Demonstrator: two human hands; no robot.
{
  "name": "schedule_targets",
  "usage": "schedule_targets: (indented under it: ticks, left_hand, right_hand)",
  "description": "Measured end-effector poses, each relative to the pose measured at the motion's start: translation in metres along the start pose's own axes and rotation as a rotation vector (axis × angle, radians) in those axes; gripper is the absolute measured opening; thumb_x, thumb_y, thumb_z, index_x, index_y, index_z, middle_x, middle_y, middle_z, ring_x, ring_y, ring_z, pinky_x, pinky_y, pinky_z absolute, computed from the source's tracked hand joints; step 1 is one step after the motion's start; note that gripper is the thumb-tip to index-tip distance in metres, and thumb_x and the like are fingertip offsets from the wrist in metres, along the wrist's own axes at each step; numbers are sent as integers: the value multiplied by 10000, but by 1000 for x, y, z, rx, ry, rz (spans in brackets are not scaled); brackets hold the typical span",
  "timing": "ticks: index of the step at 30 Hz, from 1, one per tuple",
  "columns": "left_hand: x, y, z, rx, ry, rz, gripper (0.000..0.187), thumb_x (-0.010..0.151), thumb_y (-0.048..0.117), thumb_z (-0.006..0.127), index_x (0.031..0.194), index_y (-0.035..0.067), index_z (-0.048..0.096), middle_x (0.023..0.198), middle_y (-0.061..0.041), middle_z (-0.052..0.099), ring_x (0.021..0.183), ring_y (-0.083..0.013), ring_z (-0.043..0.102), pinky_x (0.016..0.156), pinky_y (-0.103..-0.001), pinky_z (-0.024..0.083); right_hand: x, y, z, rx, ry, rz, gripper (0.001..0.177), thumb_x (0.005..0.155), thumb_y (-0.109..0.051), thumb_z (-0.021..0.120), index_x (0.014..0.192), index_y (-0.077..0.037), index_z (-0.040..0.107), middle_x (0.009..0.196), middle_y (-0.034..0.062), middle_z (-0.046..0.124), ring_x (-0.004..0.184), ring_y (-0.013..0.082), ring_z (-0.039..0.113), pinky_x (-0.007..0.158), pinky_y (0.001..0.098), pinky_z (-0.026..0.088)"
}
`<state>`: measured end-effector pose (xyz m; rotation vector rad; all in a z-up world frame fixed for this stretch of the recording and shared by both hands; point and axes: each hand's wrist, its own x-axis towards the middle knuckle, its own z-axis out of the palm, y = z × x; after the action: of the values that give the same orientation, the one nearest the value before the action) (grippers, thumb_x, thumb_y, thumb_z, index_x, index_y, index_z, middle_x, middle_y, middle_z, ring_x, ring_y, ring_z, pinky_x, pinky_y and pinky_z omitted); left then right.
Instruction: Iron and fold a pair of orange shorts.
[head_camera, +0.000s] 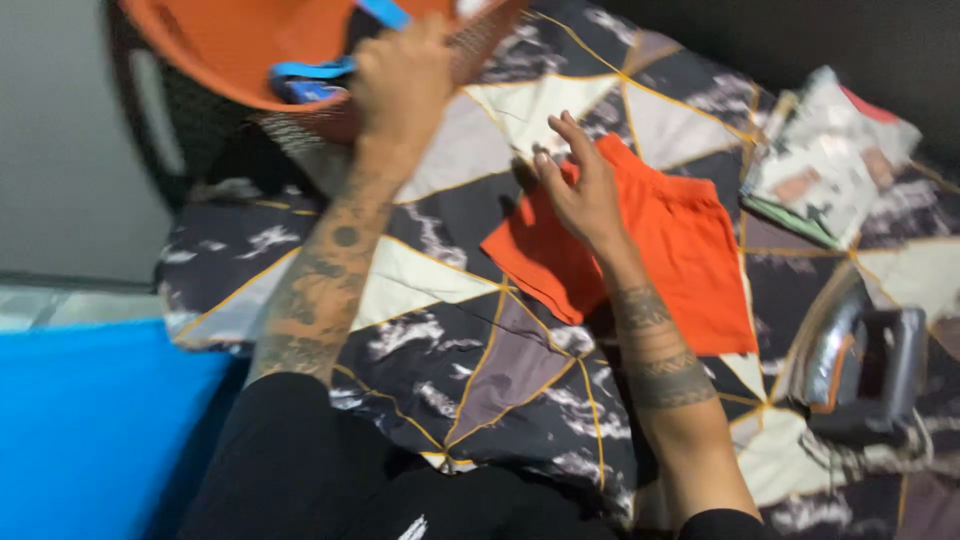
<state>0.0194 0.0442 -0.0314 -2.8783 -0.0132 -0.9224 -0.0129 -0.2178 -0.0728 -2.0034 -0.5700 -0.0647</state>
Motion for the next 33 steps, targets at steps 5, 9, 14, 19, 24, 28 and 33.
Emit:
schedule_targets:
  ticks: [5,9,14,19,24,28,33]
  left_hand:
    - [-12,24,-45,-138,298,177,386,937,262,751,1254,72,638,1208,-113,624,1143,-328,584,973,-512,417]
    - [-42,83,-35,-499,300,160,391,963,241,812,1256,75,614,1232,-162,599,1172,-358,576,1018,-529,402]
    - [-61,157,17,-852,-372,-52,613,972,303,742,1410,-34,475,1210,-235,620,1131,-426,602,962,-517,463]
    - [-68,161,40,-1019,-324,155,506,987,152,677,1411,-55,494,1283,-236,609,1175,-423,604,998,-486,475]
    - [-59,136,46,-1362,-764,134,372,937,21,629,1302,29,700,1256,-147,632,1241,-267,613,1102,-374,479]
    - [-55,127,40,-1464,-856,92,505,903,-5,673,1405,34,635,1415,-148,572,1375,-246,508,1177,-357,379]
    - [-48,117,22,-1555,-761,56,750,843,-31,730,1544,38,470,1699,-215,257,1585,-294,259,1264,-366,244]
  right_hand:
    - [-62,44,-91,-366,174,-15,411,1029,-170,667,1404,-18,596,1490,234,569,1428,397,527,1198,465,412]
    - [-100,81,-124,-637,263,31,413,1037,-174,665,1406,-3,598,1497,276,551,1426,458,465,1179,521,371]
    - [-110,79,-112,-692,358,55,455,1020,-179,624,1424,19,562,1420,318,554,1344,477,462,1155,537,334]
    - [-110,83,-124,-487,453,214,321,1052,-119,568,1360,-30,589,1220,203,674,1144,420,583,1039,486,459]
    - [-107,92,-148,-314,223,234,238,944,16,542,1155,-4,650,1086,180,690,1037,364,681,893,428,544]
    - [-107,102,-148,24,211,219,261,955,46,499,1148,-23,662,1105,131,694,1069,290,719,930,368,560]
    - [-99,90,-138,-161,330,6,427,964,62,532,1376,7,628,1448,225,556,1346,375,549,1117,421,459]
